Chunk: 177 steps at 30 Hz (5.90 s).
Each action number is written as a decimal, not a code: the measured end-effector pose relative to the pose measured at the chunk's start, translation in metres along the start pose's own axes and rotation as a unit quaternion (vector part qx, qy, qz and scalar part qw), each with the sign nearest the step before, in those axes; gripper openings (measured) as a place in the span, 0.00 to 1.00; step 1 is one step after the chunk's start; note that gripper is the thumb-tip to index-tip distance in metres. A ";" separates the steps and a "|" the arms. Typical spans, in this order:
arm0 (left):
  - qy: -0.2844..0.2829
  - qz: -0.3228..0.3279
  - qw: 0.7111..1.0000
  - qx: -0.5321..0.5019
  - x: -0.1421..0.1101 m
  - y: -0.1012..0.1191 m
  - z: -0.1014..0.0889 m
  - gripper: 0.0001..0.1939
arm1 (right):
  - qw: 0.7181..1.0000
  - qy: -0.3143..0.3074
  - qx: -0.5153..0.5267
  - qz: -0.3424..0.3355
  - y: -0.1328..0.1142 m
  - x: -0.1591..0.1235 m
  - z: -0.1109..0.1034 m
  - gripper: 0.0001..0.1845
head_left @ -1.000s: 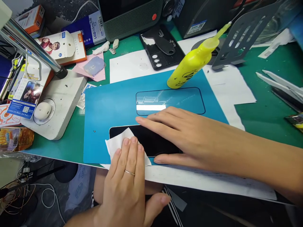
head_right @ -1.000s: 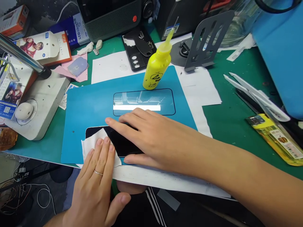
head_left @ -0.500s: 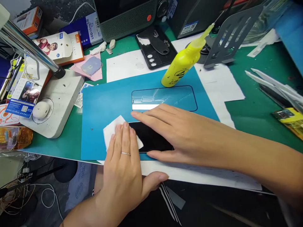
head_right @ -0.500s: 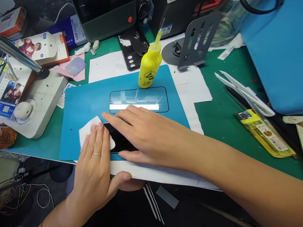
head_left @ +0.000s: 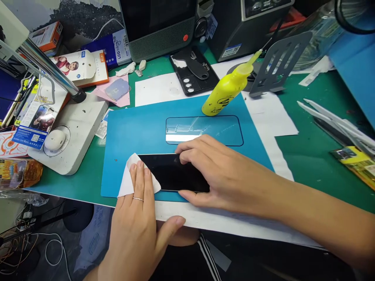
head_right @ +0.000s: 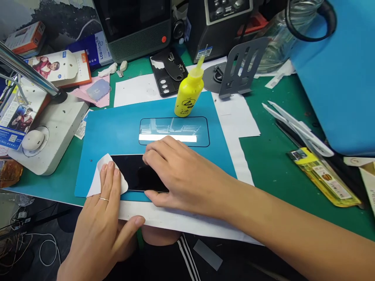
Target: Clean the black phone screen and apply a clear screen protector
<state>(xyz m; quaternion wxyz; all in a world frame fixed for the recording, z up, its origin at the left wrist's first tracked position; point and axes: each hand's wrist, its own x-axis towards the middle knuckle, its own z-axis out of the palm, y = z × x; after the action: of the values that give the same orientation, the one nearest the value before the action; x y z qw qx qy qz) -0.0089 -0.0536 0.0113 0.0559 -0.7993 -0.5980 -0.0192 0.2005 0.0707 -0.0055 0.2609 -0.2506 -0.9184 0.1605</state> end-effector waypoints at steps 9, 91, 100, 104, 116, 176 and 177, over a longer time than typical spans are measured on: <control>0.025 0.005 0.999 -0.021 0.008 -0.006 0.006 0.42 | 1.000 -0.007 0.001 -0.002 0.003 0.001 0.003 0.19; 0.002 0.068 0.996 -0.065 -0.026 -0.028 -0.005 0.33 | 0.963 0.106 0.085 0.232 0.010 0.007 -0.012 0.13; -0.020 0.060 0.992 -0.110 -0.018 -0.028 -0.004 0.31 | 0.969 0.091 0.042 0.227 0.007 0.008 -0.011 0.13; -0.023 0.076 0.986 -0.144 -0.005 -0.032 0.002 0.32 | 0.977 0.091 0.011 0.193 0.007 0.007 -0.010 0.15; -0.029 0.160 0.973 -0.161 -0.005 -0.006 -0.007 0.41 | 0.975 0.089 0.013 0.202 0.007 0.008 -0.010 0.15; 0.045 0.042 0.985 -0.160 -0.012 0.006 -0.002 0.26 | 0.972 0.077 0.081 0.209 0.008 0.008 -0.010 0.12; 0.042 0.035 0.986 -0.157 -0.014 0.002 -0.004 0.25 | 0.971 0.077 0.082 0.211 0.008 0.008 -0.010 0.12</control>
<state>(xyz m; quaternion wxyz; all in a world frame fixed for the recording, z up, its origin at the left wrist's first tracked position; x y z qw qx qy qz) -0.0106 -0.0675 0.0138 -0.0445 -0.8174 -0.5560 -0.1441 0.2028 0.0834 0.0025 0.3105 -0.4279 -0.8059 0.2664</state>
